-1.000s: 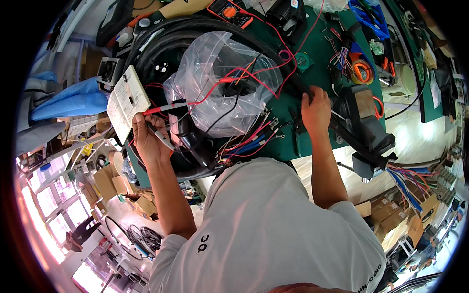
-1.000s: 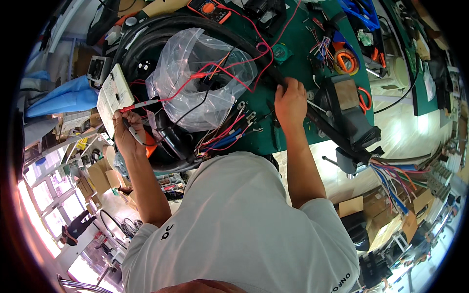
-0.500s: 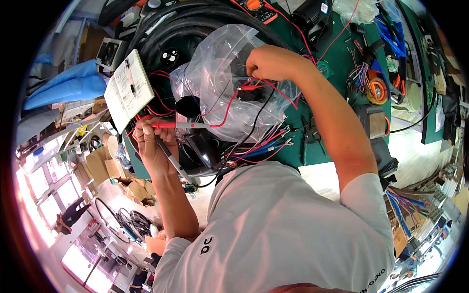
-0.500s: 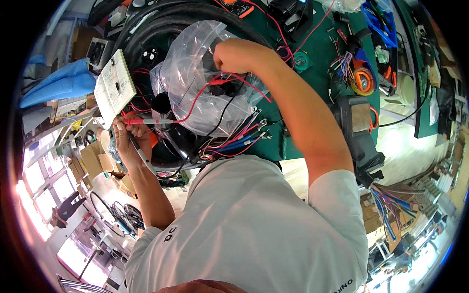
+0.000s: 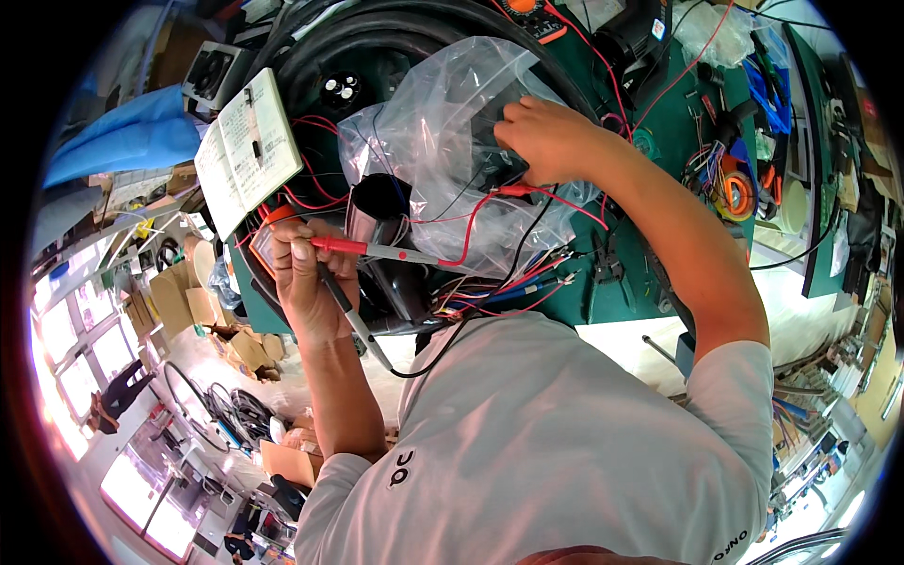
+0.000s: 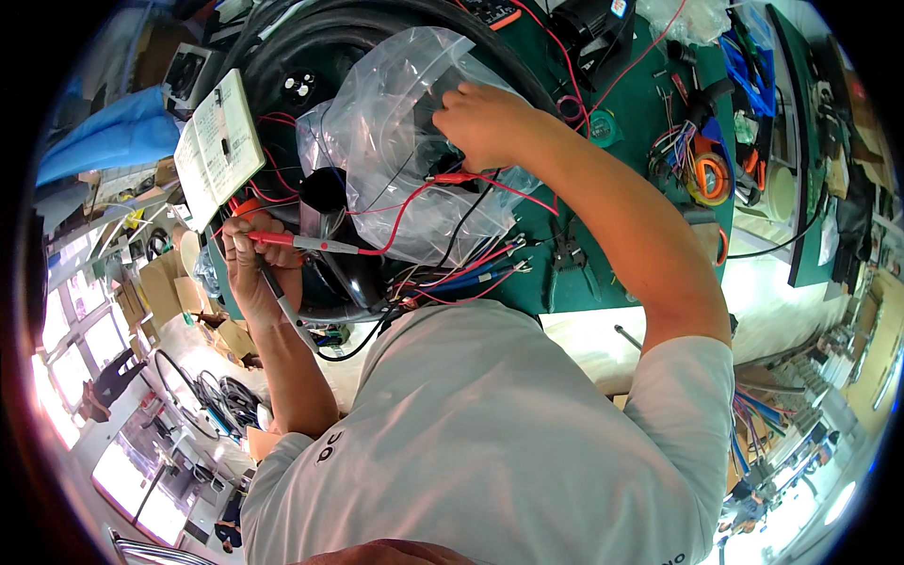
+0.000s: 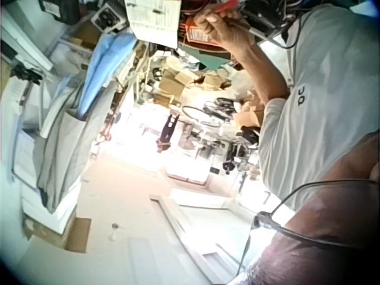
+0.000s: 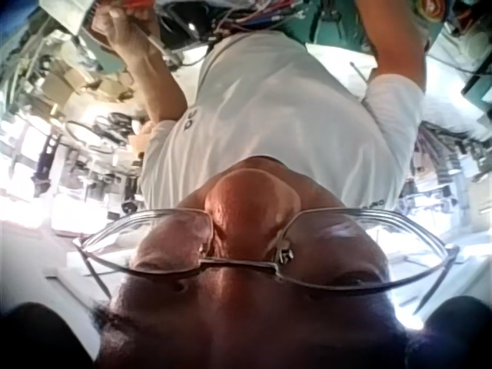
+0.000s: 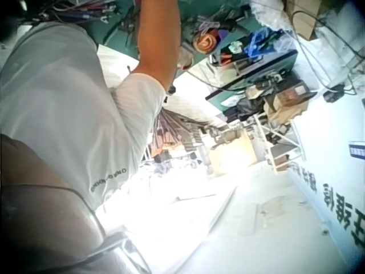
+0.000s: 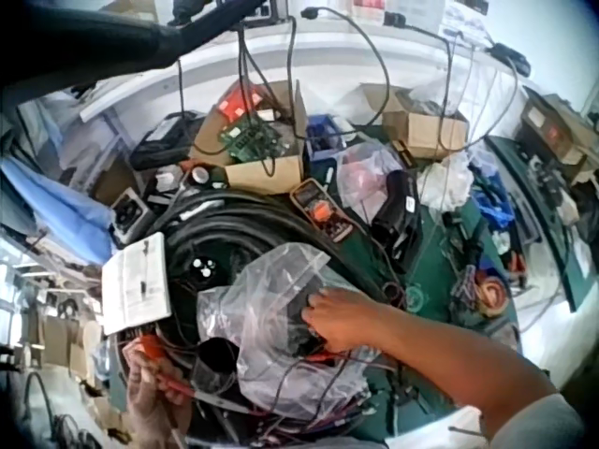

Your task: The person organizes several colored wires and connects them to electronic components at a repair bench while referring to a notebook.

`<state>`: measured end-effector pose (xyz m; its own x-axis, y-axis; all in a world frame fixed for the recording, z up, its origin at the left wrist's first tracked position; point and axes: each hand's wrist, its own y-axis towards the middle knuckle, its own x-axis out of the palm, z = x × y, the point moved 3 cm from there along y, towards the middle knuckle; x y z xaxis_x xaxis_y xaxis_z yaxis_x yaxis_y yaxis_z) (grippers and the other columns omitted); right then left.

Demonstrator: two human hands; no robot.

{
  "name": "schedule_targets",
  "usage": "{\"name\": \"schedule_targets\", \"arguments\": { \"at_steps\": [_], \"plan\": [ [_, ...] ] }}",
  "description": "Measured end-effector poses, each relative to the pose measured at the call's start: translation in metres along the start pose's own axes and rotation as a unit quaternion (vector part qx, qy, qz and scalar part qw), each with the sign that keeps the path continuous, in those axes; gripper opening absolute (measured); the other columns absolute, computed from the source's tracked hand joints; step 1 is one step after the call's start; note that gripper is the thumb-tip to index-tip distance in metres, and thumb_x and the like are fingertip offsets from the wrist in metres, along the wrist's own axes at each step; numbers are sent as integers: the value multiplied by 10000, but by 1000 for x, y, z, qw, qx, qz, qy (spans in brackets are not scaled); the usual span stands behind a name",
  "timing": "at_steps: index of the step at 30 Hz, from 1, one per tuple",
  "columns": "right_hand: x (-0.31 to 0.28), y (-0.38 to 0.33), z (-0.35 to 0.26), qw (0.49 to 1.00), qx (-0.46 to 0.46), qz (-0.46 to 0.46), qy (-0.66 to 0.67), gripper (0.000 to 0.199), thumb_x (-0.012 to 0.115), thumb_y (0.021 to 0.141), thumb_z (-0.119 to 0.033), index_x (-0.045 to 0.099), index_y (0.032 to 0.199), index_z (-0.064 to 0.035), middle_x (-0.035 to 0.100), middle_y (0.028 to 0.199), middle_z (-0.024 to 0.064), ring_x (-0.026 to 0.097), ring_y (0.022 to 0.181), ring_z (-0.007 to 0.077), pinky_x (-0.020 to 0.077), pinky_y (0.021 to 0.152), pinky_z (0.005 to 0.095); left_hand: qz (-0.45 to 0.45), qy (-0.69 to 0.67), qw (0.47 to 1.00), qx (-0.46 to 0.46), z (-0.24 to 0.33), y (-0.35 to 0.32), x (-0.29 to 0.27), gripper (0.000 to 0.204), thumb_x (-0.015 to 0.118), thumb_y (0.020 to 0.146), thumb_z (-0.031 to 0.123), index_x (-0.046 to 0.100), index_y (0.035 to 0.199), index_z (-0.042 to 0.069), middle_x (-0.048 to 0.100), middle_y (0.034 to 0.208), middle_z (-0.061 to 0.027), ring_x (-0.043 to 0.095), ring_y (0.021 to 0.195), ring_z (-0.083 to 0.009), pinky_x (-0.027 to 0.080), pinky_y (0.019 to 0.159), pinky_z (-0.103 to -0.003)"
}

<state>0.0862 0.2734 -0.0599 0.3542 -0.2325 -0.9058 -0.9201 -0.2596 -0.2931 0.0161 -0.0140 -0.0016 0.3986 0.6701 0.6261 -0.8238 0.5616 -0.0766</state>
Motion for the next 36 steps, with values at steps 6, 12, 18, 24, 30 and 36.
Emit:
{"name": "schedule_targets", "arguments": {
  "at_steps": [6,12,18,24,30,36],
  "plan": [
    [10,-8,-7,998,-16,-53,42,556,791,602,-170,610,1120,-86,572,1060,101,512,1055,300,442,905,398,37,-17,999,-2,1,-3,0,90,586,952,150,520,961,90,489,777,-26,450,668,-115,401,594,-251],
    [26,-9,-12,995,-45,-55,69,579,794,577,-177,636,1128,-98,583,1001,99,517,1028,307,446,888,386,23,-24,999,8,-2,-4,-5,106,591,952,157,520,946,79,512,788,-37,458,665,-113,409,599,-257],
    [26,-14,-10,982,-8,-45,182,450,744,656,-164,648,1085,-67,635,1000,123,559,1008,324,471,866,405,40,-28,999,8,-4,-7,-6,131,611,942,175,534,925,71,533,768,-44,478,649,-122,419,588,-261],
    [26,-19,-13,951,33,-30,305,437,701,700,-116,623,1127,-60,642,981,142,629,893,298,505,792,369,32,-25,999,7,-3,-12,-2,102,603,944,171,549,953,84,510,777,-11,438,666,-99,390,605,-242],
    [19,-24,-6,950,52,-6,308,366,702,691,-150,640,1031,-29,679,829,147,663,765,280,495,672,363,39,-26,999,10,-4,-14,-1,88,596,950,162,548,957,89,486,757,-4,424,661,-97,387,615,-234],
    [-11,-41,-7,965,96,26,244,396,732,692,-259,642,1021,-58,686,851,130,661,780,295,493,679,374,27,-26,999,8,-8,-15,0,85,590,954,164,547,966,93,488,760,-5,424,665,-96,382,614,-236]
  ]
}}
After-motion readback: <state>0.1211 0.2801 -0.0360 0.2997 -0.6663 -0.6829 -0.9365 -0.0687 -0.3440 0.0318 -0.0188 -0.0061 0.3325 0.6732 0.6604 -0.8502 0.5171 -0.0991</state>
